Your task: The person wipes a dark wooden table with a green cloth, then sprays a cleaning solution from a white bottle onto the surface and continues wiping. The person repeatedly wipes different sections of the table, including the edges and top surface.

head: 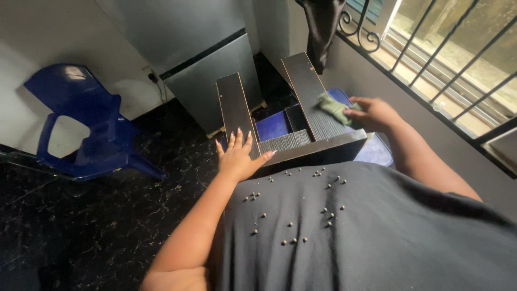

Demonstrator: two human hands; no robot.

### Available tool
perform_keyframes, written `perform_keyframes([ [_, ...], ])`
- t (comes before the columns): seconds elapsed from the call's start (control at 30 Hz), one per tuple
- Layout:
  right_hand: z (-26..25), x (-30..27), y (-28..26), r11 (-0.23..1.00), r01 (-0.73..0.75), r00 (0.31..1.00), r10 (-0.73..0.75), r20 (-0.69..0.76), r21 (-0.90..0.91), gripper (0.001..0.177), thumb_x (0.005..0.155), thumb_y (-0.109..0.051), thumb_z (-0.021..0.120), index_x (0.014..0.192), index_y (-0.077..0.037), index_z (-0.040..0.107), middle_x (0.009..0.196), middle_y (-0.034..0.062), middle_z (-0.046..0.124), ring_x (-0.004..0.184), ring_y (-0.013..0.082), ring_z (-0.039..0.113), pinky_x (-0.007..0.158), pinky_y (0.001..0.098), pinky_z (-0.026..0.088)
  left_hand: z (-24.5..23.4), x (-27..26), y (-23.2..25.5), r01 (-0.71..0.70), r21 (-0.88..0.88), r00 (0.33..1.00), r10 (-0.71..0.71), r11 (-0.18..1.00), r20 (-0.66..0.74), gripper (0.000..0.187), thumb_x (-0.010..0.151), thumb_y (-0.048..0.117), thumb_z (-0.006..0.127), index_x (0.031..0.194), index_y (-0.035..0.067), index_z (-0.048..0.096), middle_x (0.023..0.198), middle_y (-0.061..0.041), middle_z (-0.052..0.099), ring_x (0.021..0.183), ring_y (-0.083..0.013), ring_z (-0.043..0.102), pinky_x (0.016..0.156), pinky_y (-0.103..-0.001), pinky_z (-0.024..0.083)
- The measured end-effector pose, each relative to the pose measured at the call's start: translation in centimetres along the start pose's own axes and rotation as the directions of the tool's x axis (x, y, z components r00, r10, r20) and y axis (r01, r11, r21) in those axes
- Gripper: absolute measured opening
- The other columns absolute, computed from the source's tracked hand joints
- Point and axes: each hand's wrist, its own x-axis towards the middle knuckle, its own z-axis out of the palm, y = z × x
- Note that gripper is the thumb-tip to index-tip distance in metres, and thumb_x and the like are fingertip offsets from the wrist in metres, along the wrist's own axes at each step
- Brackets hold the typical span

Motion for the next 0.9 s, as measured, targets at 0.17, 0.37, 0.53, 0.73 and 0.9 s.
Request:
perform_keyframes([
  [0.17, -4.8, -2.6, -2.3, 0.818, 0.262, 0.962, -0.182, -0.201, 0.512, 0.061, 0.080, -0.027, 0.086, 0.137, -0.017, 0.067, 0.126, 0.0083, 0.068, 0.111, 0.0191, 0.067, 0.091, 0.0319, 0.057, -0.1, 0.2, 0.1, 0.001, -0.017, 1.000, -0.001, 1.000, 0.017, 0.112, 0.080, 0.089, 0.043, 0.159, 0.011, 0.031, 0.169, -0.019, 0.011, 0.156, -0.0333, 0.009, 0.121, -0.063, 0.000],
  [0.37, -6.3, -4.8, -6.1, 0.883, 0.314, 0.913, -0.180, -0.365, 0.349, 0.054, 0.081, -0.020, 0.089, 0.131, -0.013, 0.070, 0.117, 0.0058, 0.071, 0.105, 0.0173, 0.067, 0.090, 0.0319, 0.057, 0.0, 0.1, 0.0, 0.003, -0.039, 1.000, -0.003, 0.999, 0.010, 0.111, 0.079, 0.088, 0.046, 0.158, 0.011, 0.033, 0.169, -0.019, 0.013, 0.157, -0.0334, 0.010, 0.121, -0.063, 0.001],
  [0.53, -5.1, -4.5, -7.3, 0.715, 0.353, 0.930, -0.341, -0.141, 0.604, 0.036, 0.093, -0.023, 0.081, 0.125, -0.010, 0.073, 0.115, 0.0062, 0.073, 0.108, 0.0167, 0.067, 0.095, 0.0323, 0.054, 0.2, 0.1, -0.1, 0.001, -0.051, 1.000, -0.001, 0.999, -0.009, 0.110, 0.079, 0.087, 0.047, 0.157, 0.011, 0.034, 0.169, -0.018, 0.013, 0.156, -0.0335, 0.010, 0.120, -0.063, 0.001],
  [0.73, 0.2, -1.5, -6.6, 0.658, 0.517, 0.854, -0.443, 0.274, -0.547, 0.061, 0.083, -0.041, 0.077, 0.141, -0.032, 0.063, 0.154, 0.0232, 0.039, 0.135, 0.0481, 0.043, 0.107, 0.0492, 0.043, 0.4, 0.2, -0.1, 0.003, -0.049, 1.000, -0.003, 0.999, -0.015, 0.110, 0.079, 0.087, 0.047, 0.157, 0.011, 0.036, 0.169, -0.018, 0.013, 0.157, -0.0333, 0.011, 0.120, -0.065, 0.003],
  [0.9, 3.4, -3.5, -7.6, 0.908, 0.185, 0.955, -0.076, 0.288, -0.376, 0.089, 0.088, -0.073, 0.060, 0.156, -0.025, 0.029, 0.163, 0.0239, 0.021, 0.144, 0.0494, 0.029, 0.114, 0.0561, 0.032, 0.4, 0.2, 0.0, 0.020, -0.042, 1.000, -0.020, 0.999, 0.002, 0.110, 0.078, 0.088, 0.047, 0.157, 0.012, 0.036, 0.170, -0.017, 0.012, 0.158, -0.0320, 0.010, 0.121, -0.065, 0.003],
])
